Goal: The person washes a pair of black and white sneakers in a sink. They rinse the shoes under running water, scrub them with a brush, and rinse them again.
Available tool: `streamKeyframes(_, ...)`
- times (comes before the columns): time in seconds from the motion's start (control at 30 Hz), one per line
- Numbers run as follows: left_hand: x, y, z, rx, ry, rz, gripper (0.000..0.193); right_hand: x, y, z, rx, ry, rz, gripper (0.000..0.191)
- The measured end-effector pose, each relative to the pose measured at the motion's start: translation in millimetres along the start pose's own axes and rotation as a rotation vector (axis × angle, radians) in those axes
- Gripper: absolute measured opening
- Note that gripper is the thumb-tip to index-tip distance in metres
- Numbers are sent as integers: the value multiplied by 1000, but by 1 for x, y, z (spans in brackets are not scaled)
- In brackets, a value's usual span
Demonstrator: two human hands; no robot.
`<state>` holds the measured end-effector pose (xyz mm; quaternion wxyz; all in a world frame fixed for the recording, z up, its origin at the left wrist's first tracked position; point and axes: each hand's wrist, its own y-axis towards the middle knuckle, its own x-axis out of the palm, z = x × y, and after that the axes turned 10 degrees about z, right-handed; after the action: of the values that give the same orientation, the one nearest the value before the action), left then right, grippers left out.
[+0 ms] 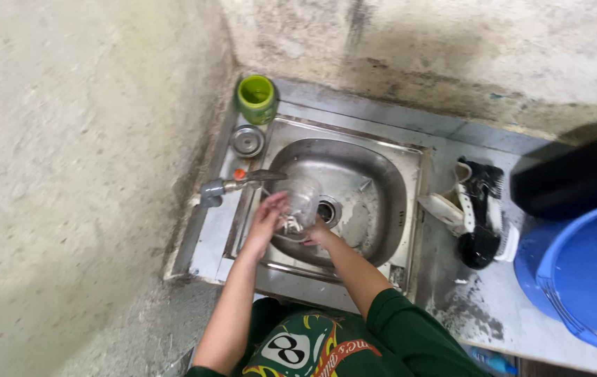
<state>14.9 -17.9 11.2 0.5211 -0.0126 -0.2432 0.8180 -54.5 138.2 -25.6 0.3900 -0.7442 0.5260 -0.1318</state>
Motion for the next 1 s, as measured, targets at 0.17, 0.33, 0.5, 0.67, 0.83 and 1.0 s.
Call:
streamKeyframes(0.17, 3, -3, -16, 129, -153, 210, 40, -40, -8, 23, -423, -116, 110, 75)
streamKeyframes(0.33, 77, 3, -58, 2, 25, -30, 35, -132, -64, 69, -559, 147, 185, 47)
streamKeyframes(0.5, 210, -16, -100, 131, 290, -453, 43, -259, -141, 129, -722, 372, 697, 24)
streamKeyframes(0.67, 369, -70, -127, 211, 361, -438, 86, -377, -157, 192, -527, 379, 1180, 28)
streamKeyframes(0.83, 479, -123, -114, 263, 704, -152, 136, -441, -122, 199, -94, 888, 848, 41)
streamKeyframes(1.0, 510, -146, -132, 430, 847, 22, 136, -467, -106, 167, 100, 1330, 867, 38)
